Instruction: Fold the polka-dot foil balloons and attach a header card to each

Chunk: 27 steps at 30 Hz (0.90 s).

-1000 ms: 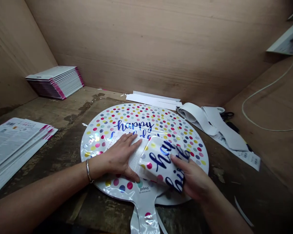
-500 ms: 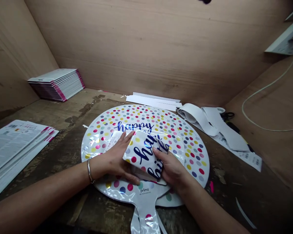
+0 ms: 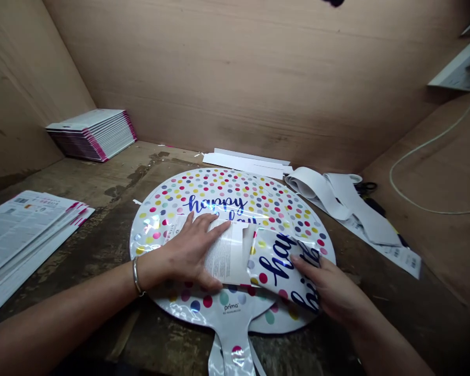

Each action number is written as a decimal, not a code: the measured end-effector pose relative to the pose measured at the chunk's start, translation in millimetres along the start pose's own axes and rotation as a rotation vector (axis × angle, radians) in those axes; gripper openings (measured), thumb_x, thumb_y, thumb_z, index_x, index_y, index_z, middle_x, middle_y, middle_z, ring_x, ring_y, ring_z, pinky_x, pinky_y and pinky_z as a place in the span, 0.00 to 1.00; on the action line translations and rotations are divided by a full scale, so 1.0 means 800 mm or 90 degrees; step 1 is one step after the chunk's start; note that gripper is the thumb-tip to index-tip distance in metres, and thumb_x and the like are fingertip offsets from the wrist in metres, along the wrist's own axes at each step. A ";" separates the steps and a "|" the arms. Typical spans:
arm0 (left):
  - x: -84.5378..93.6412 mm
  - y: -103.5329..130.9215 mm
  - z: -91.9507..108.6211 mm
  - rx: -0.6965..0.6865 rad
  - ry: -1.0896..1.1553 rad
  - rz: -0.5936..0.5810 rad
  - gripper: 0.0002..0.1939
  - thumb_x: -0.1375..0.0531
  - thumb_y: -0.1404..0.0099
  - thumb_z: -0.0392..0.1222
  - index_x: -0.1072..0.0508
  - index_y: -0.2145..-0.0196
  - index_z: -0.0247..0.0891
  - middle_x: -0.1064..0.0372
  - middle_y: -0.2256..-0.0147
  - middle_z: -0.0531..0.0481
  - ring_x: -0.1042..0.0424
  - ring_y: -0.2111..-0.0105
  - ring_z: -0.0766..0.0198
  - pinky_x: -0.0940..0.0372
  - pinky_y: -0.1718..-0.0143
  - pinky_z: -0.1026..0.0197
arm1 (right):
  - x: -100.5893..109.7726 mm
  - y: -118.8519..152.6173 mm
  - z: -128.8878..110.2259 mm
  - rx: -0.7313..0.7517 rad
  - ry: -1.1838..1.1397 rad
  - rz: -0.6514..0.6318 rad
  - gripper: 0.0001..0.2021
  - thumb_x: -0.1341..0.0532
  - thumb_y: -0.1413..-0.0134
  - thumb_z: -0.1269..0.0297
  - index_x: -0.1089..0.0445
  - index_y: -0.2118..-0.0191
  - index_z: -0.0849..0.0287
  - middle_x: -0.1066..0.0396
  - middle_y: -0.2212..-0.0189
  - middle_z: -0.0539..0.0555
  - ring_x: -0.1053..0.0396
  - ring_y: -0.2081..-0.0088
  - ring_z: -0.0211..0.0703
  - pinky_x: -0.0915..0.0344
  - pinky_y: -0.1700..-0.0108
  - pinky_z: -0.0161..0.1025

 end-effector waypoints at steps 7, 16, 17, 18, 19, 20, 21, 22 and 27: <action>-0.009 -0.006 0.018 -0.030 -0.006 -0.016 0.63 0.37 0.62 0.71 0.58 0.35 0.44 0.57 0.38 0.36 0.61 0.38 0.36 0.70 0.40 0.35 | -0.041 -0.003 -0.003 0.063 0.144 -0.065 0.15 0.35 0.53 0.59 0.33 0.60 0.59 0.23 0.70 0.54 0.25 0.68 0.47 0.27 0.65 0.42; -0.012 0.001 0.008 -0.030 0.008 -0.002 0.64 0.36 0.63 0.70 0.56 0.35 0.41 0.58 0.38 0.33 0.61 0.38 0.34 0.69 0.41 0.33 | -0.049 -0.007 -0.014 0.145 0.298 -0.132 0.13 0.38 0.53 0.57 0.36 0.79 0.60 0.32 0.84 0.47 0.46 0.90 0.28 0.50 0.88 0.27; -0.011 0.000 0.015 -0.048 0.017 0.004 0.64 0.35 0.63 0.69 0.56 0.35 0.41 0.58 0.38 0.33 0.60 0.38 0.34 0.69 0.41 0.33 | -0.061 -0.006 -0.014 0.170 0.336 -0.135 0.12 0.40 0.51 0.59 0.36 0.80 0.60 0.31 0.84 0.48 0.47 0.90 0.28 0.51 0.89 0.27; -0.009 -0.001 0.024 -0.069 0.027 0.010 0.64 0.34 0.64 0.68 0.55 0.35 0.41 0.57 0.38 0.33 0.60 0.39 0.34 0.69 0.41 0.33 | -0.074 -0.004 -0.015 0.200 0.362 -0.141 0.11 0.41 0.51 0.62 0.35 0.80 0.59 0.30 0.83 0.48 0.45 0.89 0.29 0.50 0.88 0.28; -0.008 -0.002 0.033 -0.091 0.036 0.016 0.64 0.33 0.64 0.67 0.55 0.35 0.41 0.56 0.38 0.33 0.59 0.39 0.34 0.70 0.41 0.33 | -0.090 -0.001 -0.018 0.233 0.381 -0.153 0.09 0.42 0.52 0.65 0.35 0.80 0.59 0.29 0.82 0.49 0.41 0.87 0.31 0.47 0.86 0.28; -0.006 -0.003 0.040 -0.109 0.045 0.019 0.64 0.33 0.64 0.66 0.55 0.35 0.42 0.56 0.38 0.34 0.59 0.39 0.34 0.70 0.40 0.34 | -0.103 0.003 -0.021 0.264 0.395 -0.167 0.08 0.42 0.54 0.68 0.34 0.80 0.59 0.29 0.81 0.49 0.36 0.83 0.34 0.43 0.83 0.29; -0.005 -0.003 0.045 -0.119 0.052 0.019 0.63 0.33 0.64 0.66 0.55 0.35 0.42 0.55 0.38 0.34 0.59 0.39 0.34 0.70 0.40 0.34 | -0.113 0.006 -0.025 0.287 0.406 -0.178 0.07 0.42 0.55 0.70 0.33 0.80 0.59 0.28 0.81 0.49 0.33 0.80 0.36 0.40 0.80 0.29; -0.005 -0.003 0.046 -0.123 0.058 0.014 0.63 0.33 0.63 0.66 0.55 0.35 0.42 0.55 0.38 0.34 0.59 0.38 0.34 0.70 0.40 0.34 | -0.118 0.008 -0.028 0.296 0.413 -0.185 0.06 0.42 0.56 0.71 0.32 0.80 0.59 0.28 0.80 0.49 0.32 0.77 0.37 0.38 0.77 0.31; -0.010 0.006 0.038 -0.153 0.068 -0.082 0.54 0.34 0.57 0.64 0.49 0.37 0.47 0.60 0.35 0.40 0.62 0.37 0.37 0.69 0.40 0.34 | -0.090 0.022 -0.067 0.531 0.607 -0.043 0.11 0.44 0.46 0.62 0.25 0.64 0.56 0.25 0.65 0.55 0.29 0.61 0.49 0.33 0.58 0.47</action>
Point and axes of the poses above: each hand's wrist, its own y-axis away from the middle knuckle, its own x-axis out of the back of the hand, z = x × y, the point moved 10 cm from there along -y, towards the middle knuckle
